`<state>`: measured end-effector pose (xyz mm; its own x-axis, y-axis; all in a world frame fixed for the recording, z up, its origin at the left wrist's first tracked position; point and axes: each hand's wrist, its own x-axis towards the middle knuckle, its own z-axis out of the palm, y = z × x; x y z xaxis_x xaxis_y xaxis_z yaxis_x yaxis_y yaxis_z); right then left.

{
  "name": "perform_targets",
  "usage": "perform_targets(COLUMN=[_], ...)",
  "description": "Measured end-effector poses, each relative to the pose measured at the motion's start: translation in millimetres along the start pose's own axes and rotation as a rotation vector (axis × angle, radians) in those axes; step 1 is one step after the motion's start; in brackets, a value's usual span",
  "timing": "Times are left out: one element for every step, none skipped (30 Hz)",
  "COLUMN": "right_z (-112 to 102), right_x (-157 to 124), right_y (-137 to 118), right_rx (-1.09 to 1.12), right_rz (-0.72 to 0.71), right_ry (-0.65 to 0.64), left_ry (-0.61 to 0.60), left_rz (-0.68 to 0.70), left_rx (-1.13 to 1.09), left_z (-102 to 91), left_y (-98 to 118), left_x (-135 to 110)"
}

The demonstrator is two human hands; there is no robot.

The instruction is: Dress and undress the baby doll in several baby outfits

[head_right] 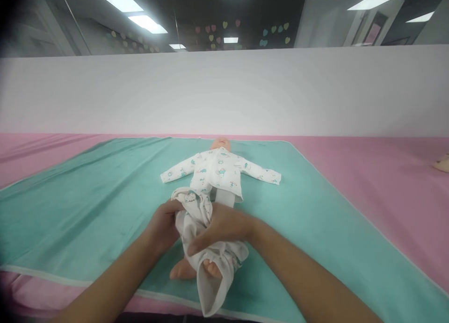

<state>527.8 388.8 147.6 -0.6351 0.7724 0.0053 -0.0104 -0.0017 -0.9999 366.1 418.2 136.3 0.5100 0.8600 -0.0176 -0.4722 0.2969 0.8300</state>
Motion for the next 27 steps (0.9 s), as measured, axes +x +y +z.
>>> perform_targets(right_z=[1.0,2.2,3.4,4.3,4.8,4.8,4.4,3.9,3.6,3.9,4.9,6.7,9.1,11.8,14.3,16.3,17.4,17.5,16.6,15.1,13.4,11.9,11.1,11.0,11.7,13.0,14.8], right_x=[0.9,1.4,1.6,1.6,1.4,1.1,0.9,0.8,1.0,1.4,2.0,2.7,3.6,4.5,5.3,6.0,6.5,6.9,7.0,6.9,6.6,6.2,5.7,5.1,4.3,3.4,2.4], right_y=[0.3,0.8,1.5,2.4,3.4,4.7,6.2,7.9,9.6,11.3,12.7,13.7,14.2,14.1,13.7,13.0,12.4,11.9,11.8,12.2,12.9,13.9,15.0,15.9,16.5,16.7,16.3], right_rx=[-0.045,-0.066,-0.054,-0.009,0.058,0.134,0.21,0.273,0.313,0.32,0.29,0.228,0.143,0.046,-0.047,-0.12,-0.164,-0.178,-0.17,-0.151,-0.13,-0.115,-0.108,-0.108,-0.108,-0.11,-0.113], right_rz=[0.031,0.055,0.066,0.062,0.044,0.015,-0.022,-0.057,-0.083,-0.094,-0.095,-0.099,-0.113,-0.138,-0.166,-0.187,-0.185,-0.162,-0.124,-0.085,-0.056,-0.04,-0.036,-0.039,-0.045,-0.049,-0.047], right_ry=[-0.008,0.014,0.056,0.108,0.168,0.223,0.266,0.297,0.324,0.355,0.388,0.422,0.458,0.486,0.501,0.499,0.484,0.47,0.457,0.448,0.441,0.439,0.438,0.435,0.434,0.437,0.44], left_ry=[-0.001,-0.008,-0.024,-0.048,-0.08,-0.118,-0.16,-0.202,-0.233,-0.249,-0.248,-0.227,-0.186,-0.125,-0.056,0.006,0.051,0.073,0.076,0.071,0.061,0.06,0.065,0.074,0.079,0.082,0.078], left_rz=[-0.026,-0.048,-0.065,-0.08,-0.089,-0.095,-0.095,-0.085,-0.066,-0.037,-0.004,0.032,0.064,0.084,0.093,0.091,0.084,0.079,0.081,0.099,0.123,0.147,0.166,0.179,0.187,0.193,0.203], left_rx=[-0.025,-0.035,-0.028,-0.004,0.033,0.08,0.134,0.186,0.231,0.269,0.308,0.355,0.416,0.492,0.587,0.693,0.802,0.911,1.02,1.131,1.242,1.352,1.458,1.56,1.651,1.726,1.778], left_z=[-1.0,-1.7,-1.9,-1.6,-0.7,0.4,1.6,2.6,3.2,3.6,3.7,4.0,4.8,6.5,9.3,13.3,18.5,24.5,30.8,36.9,42.3,46.6,49.7,51.8,53.0,53.9,54.9], left_y=[0.9,2.2,3.8,5.7,7.5,9.0,9.9,10.0,9.5,8.4,7.2,6.5,6.6,8.1,11.1,15.3,20.5,26.1,31.3,35.4,38.1,39.1,38.6,36.9,34.8,32.8,31.6], left_x=[0.3,0.1,-0.6,-1.8,-3.3,-4.9,-6.3,-7.5,-8.3,-8.8,-9.1,-9.5,-10.3,-11.7,-13.8,-16.7,-20.1,-23.7,-27.2,-30.1,-32.2,-33.3,-33.5,-33.0,-32.1,-31.3,-30.8])
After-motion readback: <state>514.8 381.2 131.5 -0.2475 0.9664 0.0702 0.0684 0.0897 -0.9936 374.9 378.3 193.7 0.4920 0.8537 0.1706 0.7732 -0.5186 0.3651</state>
